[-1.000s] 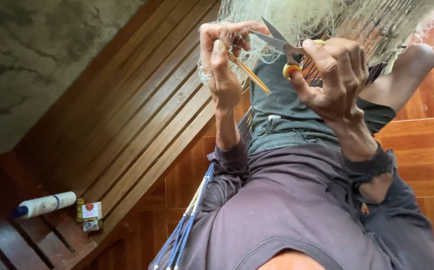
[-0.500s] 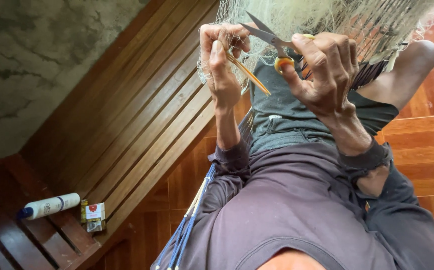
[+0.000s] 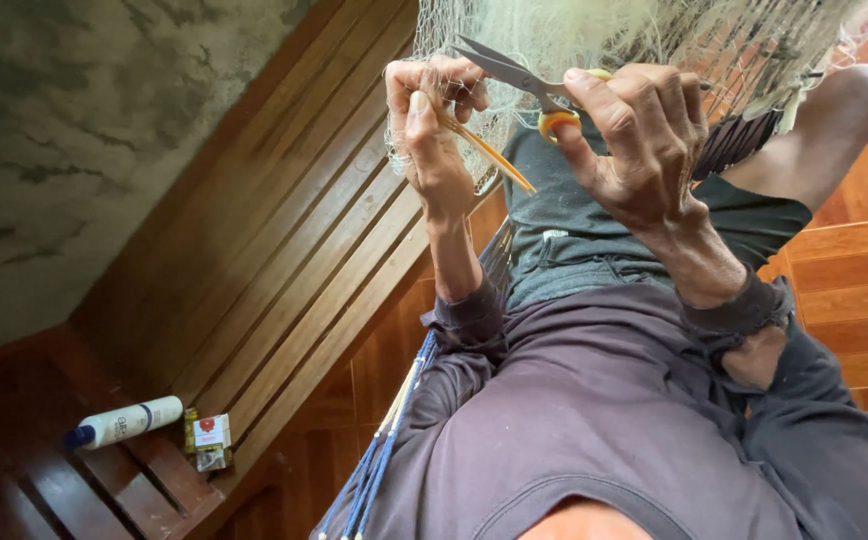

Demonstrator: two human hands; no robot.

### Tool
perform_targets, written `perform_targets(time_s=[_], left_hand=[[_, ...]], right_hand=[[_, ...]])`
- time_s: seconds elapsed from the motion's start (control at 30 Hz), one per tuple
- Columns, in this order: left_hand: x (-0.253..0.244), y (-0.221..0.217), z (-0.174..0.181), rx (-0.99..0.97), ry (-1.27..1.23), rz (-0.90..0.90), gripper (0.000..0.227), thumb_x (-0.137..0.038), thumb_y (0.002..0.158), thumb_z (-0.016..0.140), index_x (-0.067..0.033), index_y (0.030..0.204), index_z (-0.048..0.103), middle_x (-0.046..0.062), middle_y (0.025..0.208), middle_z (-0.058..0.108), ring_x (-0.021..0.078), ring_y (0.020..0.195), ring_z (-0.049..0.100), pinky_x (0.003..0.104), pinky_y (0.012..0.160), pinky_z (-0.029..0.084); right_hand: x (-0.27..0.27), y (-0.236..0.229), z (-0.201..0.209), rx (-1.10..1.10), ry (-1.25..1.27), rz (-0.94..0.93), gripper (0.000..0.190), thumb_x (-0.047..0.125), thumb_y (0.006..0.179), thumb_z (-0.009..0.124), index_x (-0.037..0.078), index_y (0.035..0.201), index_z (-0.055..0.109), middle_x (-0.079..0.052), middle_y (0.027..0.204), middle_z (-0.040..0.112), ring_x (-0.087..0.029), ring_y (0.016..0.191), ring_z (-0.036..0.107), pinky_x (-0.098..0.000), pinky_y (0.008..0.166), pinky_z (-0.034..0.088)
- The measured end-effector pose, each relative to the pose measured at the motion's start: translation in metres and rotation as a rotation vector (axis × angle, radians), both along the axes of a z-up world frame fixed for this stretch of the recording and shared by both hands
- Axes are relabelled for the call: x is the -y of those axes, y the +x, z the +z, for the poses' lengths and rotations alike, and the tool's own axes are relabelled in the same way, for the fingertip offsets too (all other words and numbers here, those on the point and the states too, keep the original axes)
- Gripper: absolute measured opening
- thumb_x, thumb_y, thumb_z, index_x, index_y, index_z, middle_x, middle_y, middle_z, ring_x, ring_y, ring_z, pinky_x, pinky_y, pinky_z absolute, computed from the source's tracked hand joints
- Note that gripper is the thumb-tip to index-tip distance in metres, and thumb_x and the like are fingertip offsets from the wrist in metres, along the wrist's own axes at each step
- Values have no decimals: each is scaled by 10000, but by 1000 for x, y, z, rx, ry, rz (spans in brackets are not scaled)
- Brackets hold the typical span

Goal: Repairing a fishing net by cutting out damaged sections and re-weaving the mesh using a plastic shuttle.

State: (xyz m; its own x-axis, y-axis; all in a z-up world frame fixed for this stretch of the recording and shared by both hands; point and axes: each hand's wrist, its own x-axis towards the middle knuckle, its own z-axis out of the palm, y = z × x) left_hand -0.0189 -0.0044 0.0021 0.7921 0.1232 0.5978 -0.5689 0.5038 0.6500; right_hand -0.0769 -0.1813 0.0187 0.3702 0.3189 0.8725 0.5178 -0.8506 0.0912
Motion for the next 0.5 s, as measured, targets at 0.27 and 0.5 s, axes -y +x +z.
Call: perform_targets(time_s=[0.27, 0.5], left_hand=[[-1, -1, 1, -28, 7, 10, 235, -268, 1087, 392, -117, 1044, 566, 49, 1018, 692, 139, 749, 580, 267, 705, 401], [-2, -1, 2, -6, 5, -1, 248, -277, 1092, 392, -116, 1057, 578, 43, 1030, 669, 137, 761, 568, 266, 714, 400]], right_hand=[[-1, -2, 3, -9, -4, 3, 253, 168, 1128, 740, -30, 1282, 708, -161, 1043, 693, -322, 933, 646, -427, 835, 455], [-2, -3, 3, -15, -8, 0, 243, 153, 1126, 762, -22, 1282, 701, -155, 1030, 693, -316, 923, 652, -422, 833, 464]])
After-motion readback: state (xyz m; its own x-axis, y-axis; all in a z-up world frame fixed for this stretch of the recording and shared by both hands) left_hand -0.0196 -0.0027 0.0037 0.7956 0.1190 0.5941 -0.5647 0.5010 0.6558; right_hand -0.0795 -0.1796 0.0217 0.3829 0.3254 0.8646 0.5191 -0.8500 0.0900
